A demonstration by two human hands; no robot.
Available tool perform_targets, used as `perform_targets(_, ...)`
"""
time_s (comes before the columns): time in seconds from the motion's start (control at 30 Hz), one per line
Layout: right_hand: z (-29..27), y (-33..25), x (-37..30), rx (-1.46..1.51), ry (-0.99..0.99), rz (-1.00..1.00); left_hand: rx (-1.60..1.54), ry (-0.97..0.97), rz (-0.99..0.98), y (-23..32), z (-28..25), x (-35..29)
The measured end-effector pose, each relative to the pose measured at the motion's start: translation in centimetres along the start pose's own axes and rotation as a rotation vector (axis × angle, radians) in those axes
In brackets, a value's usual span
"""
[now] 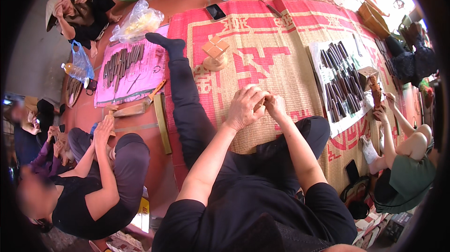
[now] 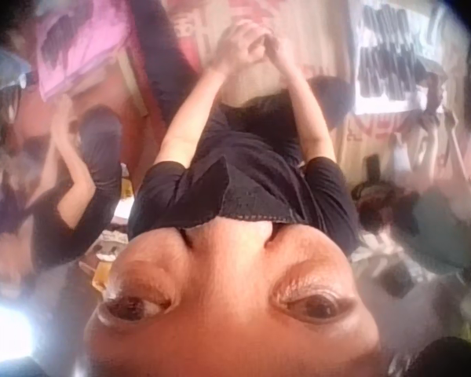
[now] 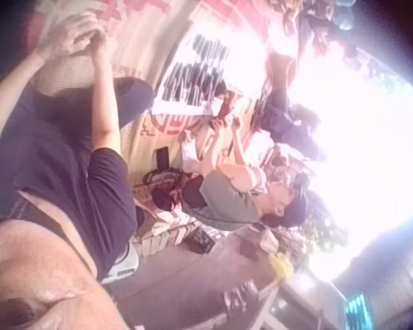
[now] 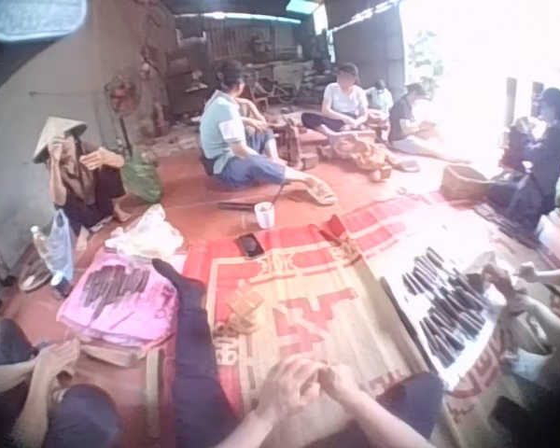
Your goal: The person sits on a mat and uses a small knife to carve a piece of light-colored wood. They hold the wood in their left hand and carefully shape it with the knife in their right hand, rotating the piece as needed.
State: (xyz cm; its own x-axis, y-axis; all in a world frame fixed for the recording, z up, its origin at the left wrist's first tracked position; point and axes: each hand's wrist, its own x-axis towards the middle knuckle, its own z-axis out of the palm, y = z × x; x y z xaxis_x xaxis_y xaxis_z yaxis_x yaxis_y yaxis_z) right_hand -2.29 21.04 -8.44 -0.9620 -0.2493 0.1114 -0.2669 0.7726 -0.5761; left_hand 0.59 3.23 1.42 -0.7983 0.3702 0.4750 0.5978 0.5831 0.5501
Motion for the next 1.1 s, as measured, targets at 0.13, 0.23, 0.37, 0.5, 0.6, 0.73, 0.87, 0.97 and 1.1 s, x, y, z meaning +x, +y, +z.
perform_targets(0.13, -0.5, 0.5, 0.4, -0.246, -0.023, 0.081, 0.06, -0.001, -0.01, 0.6, 0.2, 0.0)
perform_targets(0.23, -0.7, 1.2, -0.5, -0.041, 0.022, 0.252, 0.188, -0.054, -0.15, 1.1, 0.5, -0.1)
perform_targets(0.37, 0.9, 3.6, -0.9, 0.197, 0.048, 0.442, 0.24, -0.172, -0.397, 2.9, 0.7, 0.3)
perform_targets(0.5, 0.6, 3.4, -0.5, 0.277, 0.079, 0.435, 0.232, -0.194, -0.49, 4.2, 2.0, 0.7)
perform_targets(0.6, 0.1, 2.5, -0.6, 0.282, 0.06, 0.42, 0.226, -0.177, -0.501, 4.2, 3.4, 0.9)
perform_targets(0.73, -0.3, 1.9, -0.7, 0.249, 0.076, 0.417, 0.25, -0.198, -0.507, 4.5, 4.1, 1.2)
perform_targets(0.87, -0.5, 2.4, -0.4, 0.236, 0.095, 0.442, 0.192, -0.248, -0.507, 4.4, 3.4, 1.5)
perform_targets(0.97, 0.3, 3.2, -0.2, 0.214, 0.102, 0.434, 0.166, -0.235, -0.496, 4.2, 2.6, 1.7)
perform_targets(1.1, 0.4, 3.2, -0.6, 0.18, 0.115, 0.4, 0.188, -0.119, -0.517, 2.7, 1.3, 1.9)
